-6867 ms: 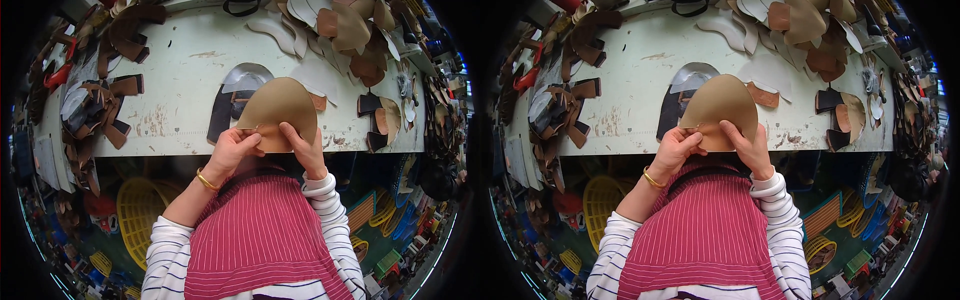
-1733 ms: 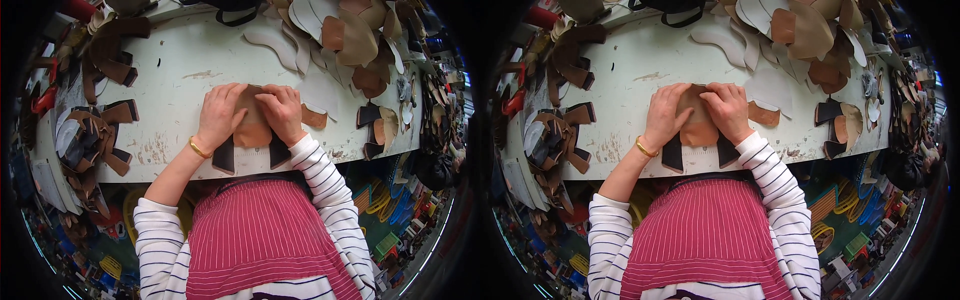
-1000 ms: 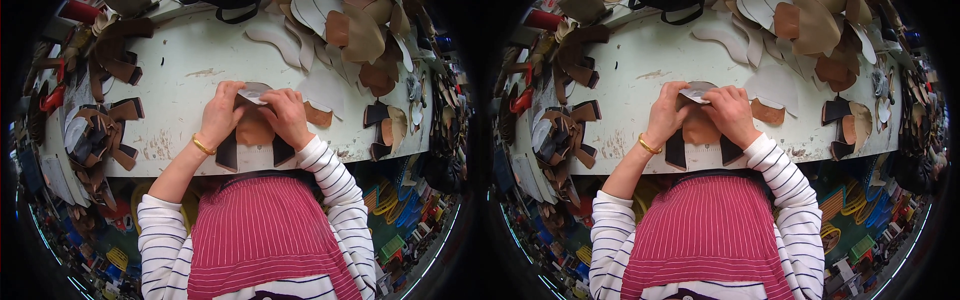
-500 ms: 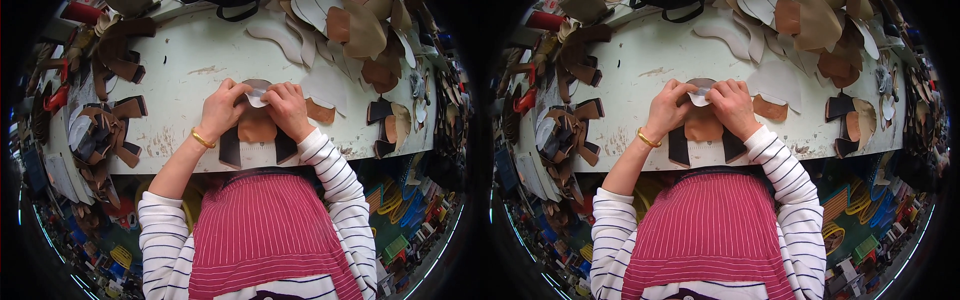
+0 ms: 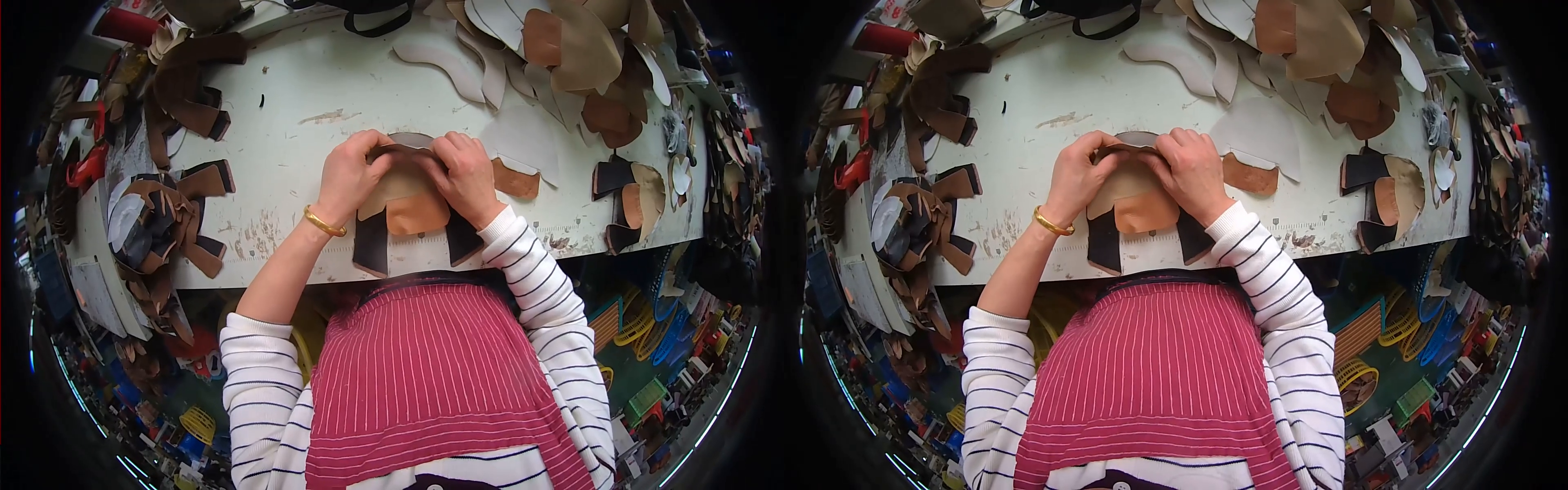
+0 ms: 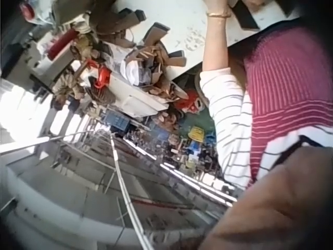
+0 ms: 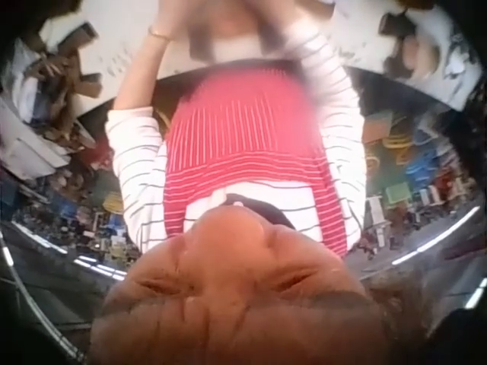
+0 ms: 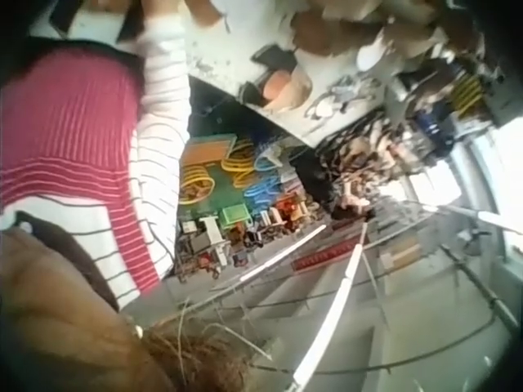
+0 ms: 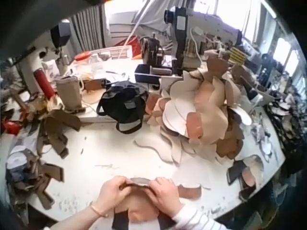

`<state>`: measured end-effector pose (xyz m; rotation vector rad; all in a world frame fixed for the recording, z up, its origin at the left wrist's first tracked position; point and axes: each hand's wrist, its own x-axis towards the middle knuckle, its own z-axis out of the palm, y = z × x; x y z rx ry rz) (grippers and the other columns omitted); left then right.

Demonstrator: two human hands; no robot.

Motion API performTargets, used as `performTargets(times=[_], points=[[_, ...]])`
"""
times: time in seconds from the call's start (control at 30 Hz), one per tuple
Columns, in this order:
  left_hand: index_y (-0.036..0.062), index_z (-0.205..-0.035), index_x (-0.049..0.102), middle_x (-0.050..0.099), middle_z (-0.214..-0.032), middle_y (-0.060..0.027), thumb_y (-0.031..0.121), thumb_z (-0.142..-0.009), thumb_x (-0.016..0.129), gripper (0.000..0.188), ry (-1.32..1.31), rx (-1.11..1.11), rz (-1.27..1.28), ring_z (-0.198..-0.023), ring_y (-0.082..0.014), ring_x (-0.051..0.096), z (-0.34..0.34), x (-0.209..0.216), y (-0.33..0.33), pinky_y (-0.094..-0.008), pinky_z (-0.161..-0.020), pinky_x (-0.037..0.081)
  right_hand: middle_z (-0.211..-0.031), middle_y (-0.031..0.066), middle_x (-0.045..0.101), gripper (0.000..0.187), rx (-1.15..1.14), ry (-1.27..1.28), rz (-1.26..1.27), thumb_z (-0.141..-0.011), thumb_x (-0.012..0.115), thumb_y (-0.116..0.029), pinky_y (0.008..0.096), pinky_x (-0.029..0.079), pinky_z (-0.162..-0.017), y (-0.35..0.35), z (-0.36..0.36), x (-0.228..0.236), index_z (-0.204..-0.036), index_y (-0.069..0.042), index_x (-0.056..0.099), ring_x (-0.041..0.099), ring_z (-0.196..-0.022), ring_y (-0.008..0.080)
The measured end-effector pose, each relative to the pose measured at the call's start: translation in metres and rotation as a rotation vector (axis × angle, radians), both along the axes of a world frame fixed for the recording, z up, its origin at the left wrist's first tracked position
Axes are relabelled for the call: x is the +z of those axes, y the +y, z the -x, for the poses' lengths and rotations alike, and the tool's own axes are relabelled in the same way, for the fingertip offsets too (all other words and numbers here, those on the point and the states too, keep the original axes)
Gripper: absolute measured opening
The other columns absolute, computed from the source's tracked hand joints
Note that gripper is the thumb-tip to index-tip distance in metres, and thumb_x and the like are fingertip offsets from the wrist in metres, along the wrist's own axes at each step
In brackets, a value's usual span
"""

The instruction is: The person assembles leather pieces, a shoe upper, and lining material by hand, aligning the components at a production workbench.

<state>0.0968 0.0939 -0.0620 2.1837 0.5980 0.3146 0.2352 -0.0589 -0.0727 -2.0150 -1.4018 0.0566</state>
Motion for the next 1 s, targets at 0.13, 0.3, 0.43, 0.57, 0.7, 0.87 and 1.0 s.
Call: performTargets(times=[0.13,0.3,0.43,0.57,0.7,0.87,1.0], points=[[0.0028,-0.090,0.062,0.067,-0.079,-0.0115,0.018,-0.082,0.075,0.022,0.046,0.058,-0.075,-0.074,-0.0316,0.065,-0.004,-0.002,-0.005,-0.0390,-0.065,0.052,-0.069,0.0072,0.054,0.024,-0.061,0.002,0.026,-0.086,0.071,-0.022,0.0393,0.038,-0.062,0.006,0.003,0.003,-0.075,-0.008,0.054,0.054,-0.068,0.0284],[0.0021,-0.087,0.056,0.065,-0.074,-0.0130,0.021,-0.082,0.076,0.028,0.135,0.081,-0.047,-0.070,-0.0329,0.065,-0.012,0.005,-0.005,-0.0413,-0.062,0.051,-0.066,0.0056,0.056,0.028,-0.144,-0.108,0.105,-0.085,0.070,-0.030,0.0395,0.038,-0.059,0.014,0.006,0.001,-0.074,-0.009,0.055,0.056,-0.065,0.0271],[0.0027,-0.090,0.053,0.064,-0.071,-0.0147,0.026,-0.083,0.074,0.032,0.276,0.137,-0.043,-0.068,-0.0346,0.065,-0.018,0.006,-0.003,-0.0426,-0.061,0.051,-0.066,0.0039,0.058,0.030,-0.200,-0.100,0.260,-0.085,0.070,-0.034,0.0408,0.041,-0.060,0.017,0.007,0.010,-0.075,-0.010,0.056,0.060,-0.067,0.0256],[0.0026,-0.091,0.054,0.065,-0.071,-0.0147,0.027,-0.086,0.071,0.030,0.192,0.177,-0.087,-0.068,-0.0350,0.066,-0.018,-0.002,-0.003,-0.0435,-0.060,0.051,-0.070,0.0048,0.059,0.029,-0.249,0.117,0.352,-0.084,0.072,-0.034,0.0422,0.043,-0.062,0.019,0.003,0.014,-0.081,-0.009,0.057,0.062,-0.074,0.0256],[0.0005,-0.092,0.057,0.068,-0.074,-0.0154,0.026,-0.088,0.071,0.029,0.166,0.169,-0.026,-0.070,-0.0330,0.067,-0.021,-0.002,-0.002,-0.0417,-0.062,0.051,-0.079,0.0065,0.059,0.026,-0.153,-0.012,0.102,-0.085,0.072,-0.029,0.0425,0.044,-0.062,0.019,-0.010,0.009,-0.086,-0.008,0.057,0.061,-0.086,0.0269],[-0.0005,-0.096,0.063,0.070,-0.082,-0.0086,0.017,-0.089,0.070,0.020,0.063,0.129,0.251,-0.072,-0.0139,0.062,-0.002,0.014,-0.016,-0.0304,-0.066,0.051,-0.083,0.0120,0.063,0.021,-0.055,0.381,0.070,-0.086,0.070,-0.021,0.0426,0.046,-0.064,0.002,-0.001,0.016,-0.090,-0.004,0.056,0.061,-0.076,0.0335],[-0.0015,-0.086,0.060,0.062,-0.073,-0.0170,0.021,-0.084,0.070,0.025,-0.135,0.053,0.436,-0.063,-0.0261,0.057,0.007,0.018,-0.039,-0.0356,-0.063,0.049,-0.082,0.0111,0.064,0.019,0.059,0.487,-0.114,-0.088,0.068,-0.020,0.0404,0.044,-0.062,-0.005,0.007,0.036,-0.084,-0.006,0.056,0.059,-0.069,0.0336]])
